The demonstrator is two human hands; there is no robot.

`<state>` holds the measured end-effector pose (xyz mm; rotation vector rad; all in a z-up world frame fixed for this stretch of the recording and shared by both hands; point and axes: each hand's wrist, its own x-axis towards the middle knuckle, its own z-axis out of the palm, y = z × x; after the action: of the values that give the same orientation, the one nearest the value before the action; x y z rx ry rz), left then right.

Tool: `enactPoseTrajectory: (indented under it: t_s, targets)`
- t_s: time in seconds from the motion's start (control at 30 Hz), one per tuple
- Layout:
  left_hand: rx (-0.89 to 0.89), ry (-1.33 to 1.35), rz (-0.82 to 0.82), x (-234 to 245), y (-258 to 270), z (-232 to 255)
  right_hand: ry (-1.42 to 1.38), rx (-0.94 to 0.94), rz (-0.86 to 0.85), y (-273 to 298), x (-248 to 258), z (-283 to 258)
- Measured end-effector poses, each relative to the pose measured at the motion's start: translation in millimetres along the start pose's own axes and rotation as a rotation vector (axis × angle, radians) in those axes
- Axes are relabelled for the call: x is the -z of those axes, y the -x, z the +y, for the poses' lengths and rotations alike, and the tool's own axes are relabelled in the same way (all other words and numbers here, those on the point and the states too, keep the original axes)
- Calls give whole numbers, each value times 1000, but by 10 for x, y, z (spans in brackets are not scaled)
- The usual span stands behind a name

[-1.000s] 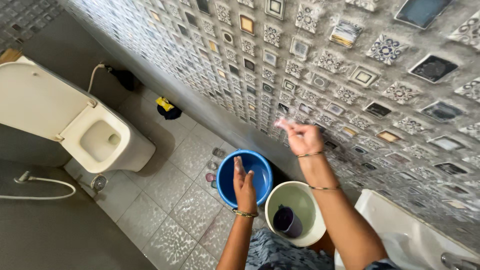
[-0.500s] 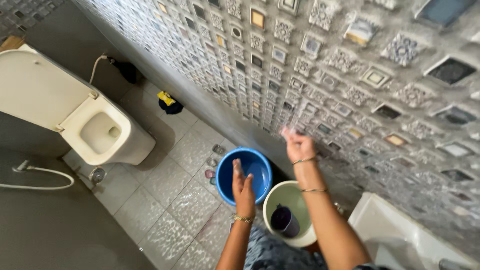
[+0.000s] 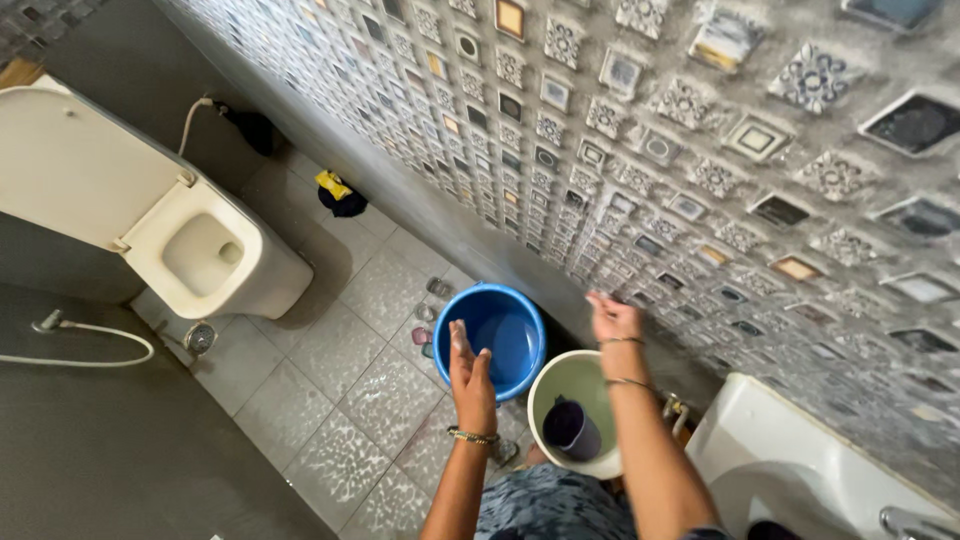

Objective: The person wipes a tiled bathroom wall and the edge of a sink with a cloth, then handles and rearranges several toothbrushes in a wall-mounted holder.

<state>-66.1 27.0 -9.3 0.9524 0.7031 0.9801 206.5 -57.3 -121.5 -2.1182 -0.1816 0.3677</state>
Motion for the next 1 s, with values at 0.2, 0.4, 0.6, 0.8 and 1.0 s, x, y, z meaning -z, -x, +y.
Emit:
enactPoseTrajectory:
  t_s: [0.2, 0.4, 0.6, 0.8, 1.0]
  targets:
    - [10, 39, -94, -206, -52, -166, -1255, -490, 16, 4, 1201, 422]
    - [28, 30, -167, -487, -31, -164, -1279, -511, 315, 125, 1440, 579]
    - [17, 38, -193, -542, -13, -106, -1196, -408, 76, 119, 817, 277]
    - [-14, -4, -182, -424, -20, 27, -1556, -142, -308, -30, -348, -413]
    - [-33, -24, -147, -358, -45, 142, -765, 20, -130, -120, -497, -408]
